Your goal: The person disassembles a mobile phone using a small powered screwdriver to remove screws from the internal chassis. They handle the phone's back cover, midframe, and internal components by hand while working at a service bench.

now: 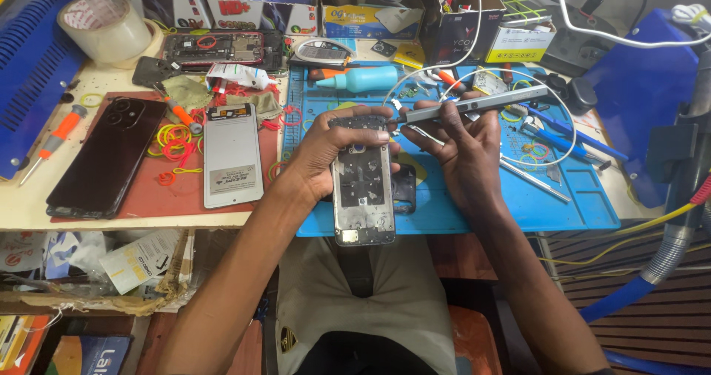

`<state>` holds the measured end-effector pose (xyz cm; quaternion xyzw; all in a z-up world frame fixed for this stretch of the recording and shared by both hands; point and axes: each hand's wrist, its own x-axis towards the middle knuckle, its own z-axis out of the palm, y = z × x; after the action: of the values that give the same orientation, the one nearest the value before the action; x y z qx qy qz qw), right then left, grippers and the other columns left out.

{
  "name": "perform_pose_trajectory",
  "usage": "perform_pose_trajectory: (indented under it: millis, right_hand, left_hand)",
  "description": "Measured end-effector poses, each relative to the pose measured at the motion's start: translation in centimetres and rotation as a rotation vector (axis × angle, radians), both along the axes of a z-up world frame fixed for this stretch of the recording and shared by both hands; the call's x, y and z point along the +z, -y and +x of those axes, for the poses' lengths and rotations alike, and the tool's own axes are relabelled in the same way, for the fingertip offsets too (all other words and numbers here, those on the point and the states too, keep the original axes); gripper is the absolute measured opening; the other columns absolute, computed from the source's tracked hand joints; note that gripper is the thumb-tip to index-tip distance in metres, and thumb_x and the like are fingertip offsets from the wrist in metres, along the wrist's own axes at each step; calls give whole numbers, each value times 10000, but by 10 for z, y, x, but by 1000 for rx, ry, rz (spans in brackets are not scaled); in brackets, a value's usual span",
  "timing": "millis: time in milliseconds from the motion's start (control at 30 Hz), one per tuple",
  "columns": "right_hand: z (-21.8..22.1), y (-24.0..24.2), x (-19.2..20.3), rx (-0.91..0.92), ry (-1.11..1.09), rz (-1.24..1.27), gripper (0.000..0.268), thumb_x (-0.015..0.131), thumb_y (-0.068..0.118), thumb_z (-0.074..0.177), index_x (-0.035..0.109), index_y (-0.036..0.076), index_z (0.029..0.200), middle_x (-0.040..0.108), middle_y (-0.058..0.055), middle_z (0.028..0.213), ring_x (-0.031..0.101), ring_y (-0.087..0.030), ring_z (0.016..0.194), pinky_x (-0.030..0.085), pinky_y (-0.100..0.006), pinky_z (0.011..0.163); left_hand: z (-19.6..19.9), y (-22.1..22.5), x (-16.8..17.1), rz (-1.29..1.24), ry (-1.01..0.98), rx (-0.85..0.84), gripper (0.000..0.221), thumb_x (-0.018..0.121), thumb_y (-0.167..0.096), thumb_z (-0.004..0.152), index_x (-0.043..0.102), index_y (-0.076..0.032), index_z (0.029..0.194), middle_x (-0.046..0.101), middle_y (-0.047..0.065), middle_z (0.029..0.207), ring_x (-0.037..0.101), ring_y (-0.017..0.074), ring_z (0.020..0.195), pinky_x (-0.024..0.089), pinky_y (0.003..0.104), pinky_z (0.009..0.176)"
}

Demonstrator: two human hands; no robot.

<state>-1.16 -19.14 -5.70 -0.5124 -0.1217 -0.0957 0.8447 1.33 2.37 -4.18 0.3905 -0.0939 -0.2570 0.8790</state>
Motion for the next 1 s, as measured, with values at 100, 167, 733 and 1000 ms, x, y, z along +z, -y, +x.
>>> perform_pose_trajectory:
  millis: [100,167,733,1000]
  right_hand:
    - [1,1,-1,7,-32,-2,404,590,141,1062,338,35,1361,613,-243,1248,687,-325,1149,656,-476,931]
    - [1,2,-2,15,-52,-12,432,599,151,1057,336,35,1379,607,-241,1233,685,-320,1137,651,-461,927]
    - [2,4,-4,73,-51,18,402,618,161,1049,377,-12,1321,634,-246,1211,690,-324,1146,660,-448,957]
    - [0,3,-3,87,-39,22,394,631,159,1049,386,-16,1303,649,-240,1193,711,-338,1122,658,-434,939]
  left_hand:
    - [0,0,0,-11,-24,4,368,717,46,784,677,87,1148,695,221,951,759,316,836,688,535,733]
    - [1,-1,0,-12,-43,5,361,698,27,786,681,94,1140,692,242,925,761,320,823,690,541,729]
    - [0,5,-8,57,-13,116,230,737,-1,845,715,67,1064,726,207,863,775,305,756,692,494,660]
    - [0,5,-9,65,22,128,197,726,-17,865,715,72,1041,724,207,845,777,300,733,695,461,632]
